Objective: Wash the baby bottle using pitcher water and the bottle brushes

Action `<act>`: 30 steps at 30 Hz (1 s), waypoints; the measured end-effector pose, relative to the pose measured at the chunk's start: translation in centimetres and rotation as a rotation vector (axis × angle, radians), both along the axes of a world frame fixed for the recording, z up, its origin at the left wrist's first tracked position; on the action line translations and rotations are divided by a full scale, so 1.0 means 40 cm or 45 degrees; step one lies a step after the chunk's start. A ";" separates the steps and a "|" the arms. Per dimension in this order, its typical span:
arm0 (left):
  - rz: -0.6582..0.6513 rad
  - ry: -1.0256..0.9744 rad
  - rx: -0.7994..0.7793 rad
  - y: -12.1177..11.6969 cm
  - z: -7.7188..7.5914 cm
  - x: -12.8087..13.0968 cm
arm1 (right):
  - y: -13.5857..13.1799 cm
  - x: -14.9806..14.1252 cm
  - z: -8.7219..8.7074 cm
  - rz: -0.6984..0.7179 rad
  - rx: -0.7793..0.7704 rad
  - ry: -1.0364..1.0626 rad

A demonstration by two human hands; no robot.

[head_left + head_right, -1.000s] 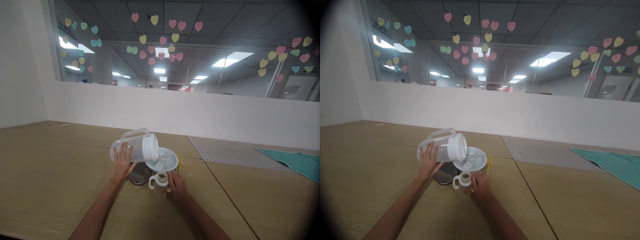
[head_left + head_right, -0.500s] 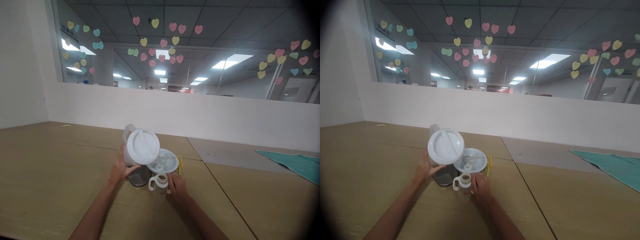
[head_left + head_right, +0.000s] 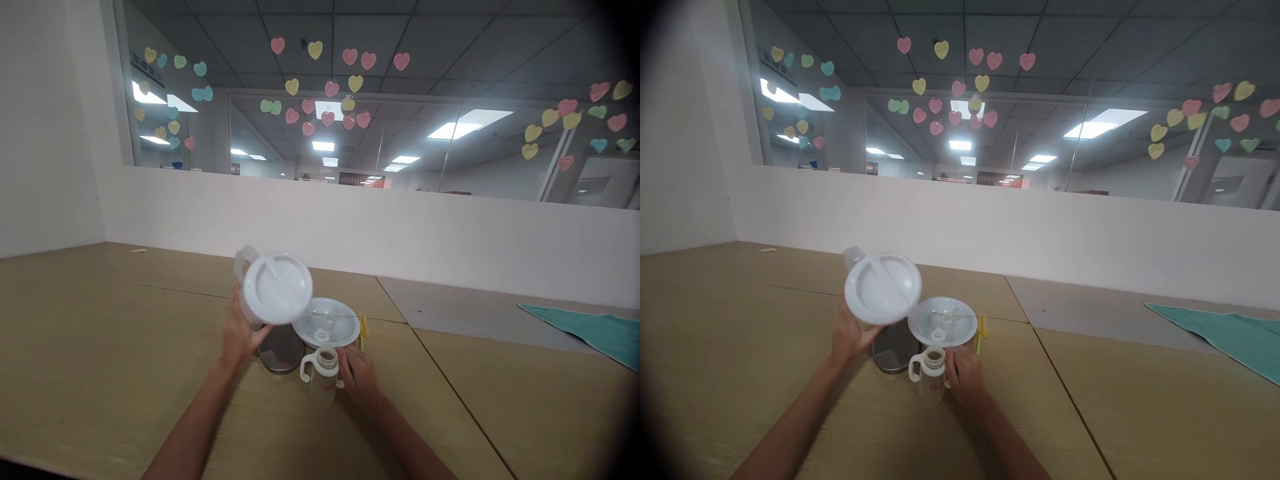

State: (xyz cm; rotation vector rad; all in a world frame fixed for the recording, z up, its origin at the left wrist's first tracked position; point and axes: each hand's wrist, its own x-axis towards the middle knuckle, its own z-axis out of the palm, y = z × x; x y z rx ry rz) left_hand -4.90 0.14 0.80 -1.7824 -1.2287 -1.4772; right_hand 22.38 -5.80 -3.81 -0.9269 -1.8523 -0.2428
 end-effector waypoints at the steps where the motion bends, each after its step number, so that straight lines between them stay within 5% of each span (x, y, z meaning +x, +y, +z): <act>1: 0.048 -0.142 -0.083 -0.004 0.005 0.005 | 0.000 0.000 0.000 -0.006 0.014 -0.001; 7: 0.190 -0.630 -0.331 0.009 0.012 -0.008 | 0.003 0.000 -0.005 -0.019 0.011 -0.013; 23: 0.198 -0.596 -0.411 0.049 -0.029 -0.039 | -0.002 0.001 0.001 0.011 -0.141 -0.074; 26: 0.203 -0.580 -0.406 0.041 -0.019 -0.043 | -0.001 -0.005 0.011 -0.053 -0.282 0.186; 30: 0.221 -0.381 -0.018 0.012 0.022 -0.017 | 0.024 0.016 0.023 -0.339 -0.436 0.663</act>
